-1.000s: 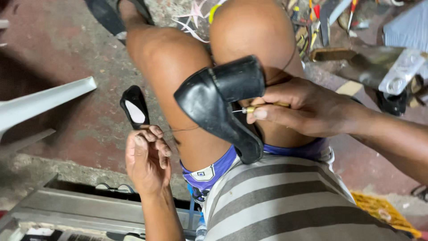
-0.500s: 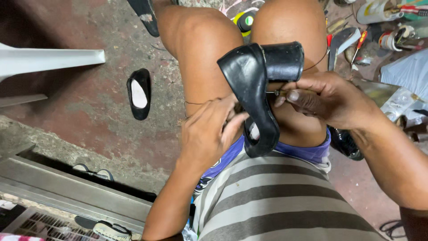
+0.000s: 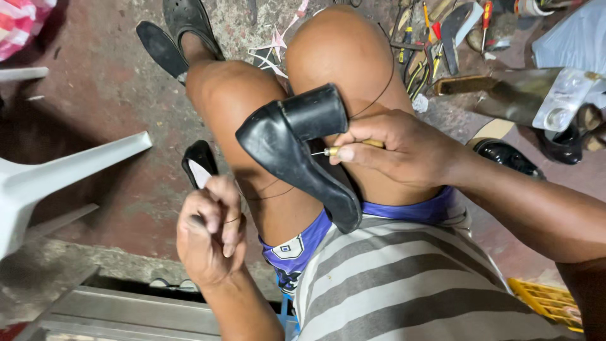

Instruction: The person sits on the floor and sews a black high-heeled shoe using a needle and thread. They repeatedly push the needle through the shoe's sole and heel area, pulling the thread tight to secure the stitching.

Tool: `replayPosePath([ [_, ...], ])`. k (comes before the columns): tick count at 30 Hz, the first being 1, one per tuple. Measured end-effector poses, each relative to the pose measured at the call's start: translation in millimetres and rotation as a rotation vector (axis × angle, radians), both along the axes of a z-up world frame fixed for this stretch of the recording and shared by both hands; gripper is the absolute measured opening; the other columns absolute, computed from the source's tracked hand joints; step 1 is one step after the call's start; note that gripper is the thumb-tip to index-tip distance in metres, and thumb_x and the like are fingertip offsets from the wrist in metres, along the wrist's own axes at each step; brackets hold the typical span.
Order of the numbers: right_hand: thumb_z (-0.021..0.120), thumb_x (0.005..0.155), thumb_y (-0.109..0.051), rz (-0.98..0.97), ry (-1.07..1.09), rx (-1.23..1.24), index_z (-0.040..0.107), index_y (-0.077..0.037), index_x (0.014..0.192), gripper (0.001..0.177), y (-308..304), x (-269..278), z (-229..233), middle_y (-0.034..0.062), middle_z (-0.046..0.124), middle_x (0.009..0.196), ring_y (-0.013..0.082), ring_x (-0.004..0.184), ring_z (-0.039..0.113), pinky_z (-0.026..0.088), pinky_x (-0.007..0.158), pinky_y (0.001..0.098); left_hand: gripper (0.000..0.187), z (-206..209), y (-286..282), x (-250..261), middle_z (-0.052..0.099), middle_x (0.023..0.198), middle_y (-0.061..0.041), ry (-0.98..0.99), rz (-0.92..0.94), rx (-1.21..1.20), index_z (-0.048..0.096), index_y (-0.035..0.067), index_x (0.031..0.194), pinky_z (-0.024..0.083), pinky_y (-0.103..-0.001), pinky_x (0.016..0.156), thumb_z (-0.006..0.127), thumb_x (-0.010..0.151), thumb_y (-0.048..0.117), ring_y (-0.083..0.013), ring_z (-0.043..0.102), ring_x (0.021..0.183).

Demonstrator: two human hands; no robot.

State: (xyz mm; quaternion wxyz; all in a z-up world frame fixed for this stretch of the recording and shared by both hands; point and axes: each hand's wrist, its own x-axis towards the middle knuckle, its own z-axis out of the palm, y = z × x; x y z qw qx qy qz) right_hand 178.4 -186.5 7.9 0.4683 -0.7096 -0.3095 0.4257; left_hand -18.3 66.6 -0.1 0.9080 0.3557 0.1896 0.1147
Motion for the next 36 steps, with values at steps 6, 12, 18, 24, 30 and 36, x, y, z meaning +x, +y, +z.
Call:
replayPosePath([
  [6, 0.06, 0.1, -0.02, -0.035, -0.021, 0.036, 0.072, -0.002, 0.113, 0.026, 5.9, -4.6, 1.5, 0.0111, 0.079, 0.102, 0.0181, 0.094, 0.077, 0.057, 0.082, 0.0312, 0.02, -2.3, -34.7, 29.5, 0.056, 0.085, -0.002, 0.388, 0.026, 0.48, 0.061, -0.001, 0.101, 0.034, -0.02, 0.06, 0.054, 0.112, 0.015, -0.005, 0.044, 0.071],
  [12, 0.062, 0.097, -0.022, -0.065, 0.016, 0.005, 0.073, -0.003, 0.112, 0.026, 6.2, -6.5, 1.9, 0.0113, 0.08, 0.095, 0.0176, 0.084, 0.078, 0.057, 0.075, 0.032, 0.02, 13.7, -48.0, 42.4, 0.055, 0.079, 0.005, 0.38, -0.141, 0.653, 0.062, 0.0, 0.109, 0.032, -0.019, 0.059, 0.049, 0.115, 0.014, -0.0016, 0.043, 0.067],
  [18, 0.063, 0.097, -0.024, -0.053, 0.018, -0.003, 0.073, -0.004, 0.11, 0.026, 6.3, -4.9, 2.7, 0.0111, 0.079, 0.092, 0.0173, 0.08, 0.077, 0.056, 0.072, 0.0328, 0.015, 18.2, -40.2, 45.9, 0.06, 0.077, 0.004, 0.444, -0.231, 0.558, 0.065, -0.001, 0.112, 0.033, -0.018, 0.051, 0.057, 0.107, 0.01, -0.0009, 0.045, 0.059],
  [24, 0.062, 0.097, -0.028, -0.021, 0.04, -0.085, 0.073, -0.006, 0.113, 0.029, 6.6, -2.5, 7.0, 0.0095, 0.079, 0.091, 0.0171, 0.078, 0.077, 0.055, 0.069, 0.0329, 0.01, 19.6, -35.2, 39.3, 0.062, 0.075, 0.002, 0.522, -0.337, 0.664, 0.064, -0.001, 0.1, 0.043, -0.02, 0.053, 0.061, 0.105, 0.008, -0.0024, 0.055, 0.061],
  [30, 0.06, 0.099, -0.029, 0.014, 0.025, -0.043, 0.071, -0.005, 0.114, 0.031, 0.2, 1.9, 8.8, 0.0093, 0.079, 0.093, 0.0159, 0.081, 0.076, 0.056, 0.071, 0.0329, 0.006, 11.3, -43.6, 24.1, 0.058, 0.079, 0.003, 0.42, -0.179, 0.781, 0.06, 0.001, 0.103, 0.045, -0.018, 0.06, 0.065, 0.103, 0.005, -0.001, 0.053, 0.068],
  [36, 0.062, 0.095, -0.03, 0.035, -0.097, -0.167, 0.073, -0.009, 0.106, 0.027, 4.9, 4.4, 25.1, 0.011, 0.073, 0.081, 0.0227, 0.069, 0.071, 0.052, 0.063, 0.0368, 0.005, 6.4, -34.6, 28.0, 0.066, 0.088, -0.002, 0.207, -0.223, 0.991, 0.063, 0.001, 0.098, 0.048, -0.023, 0.07, 0.059, 0.101, 0.001, -0.0063, 0.058, 0.076],
])
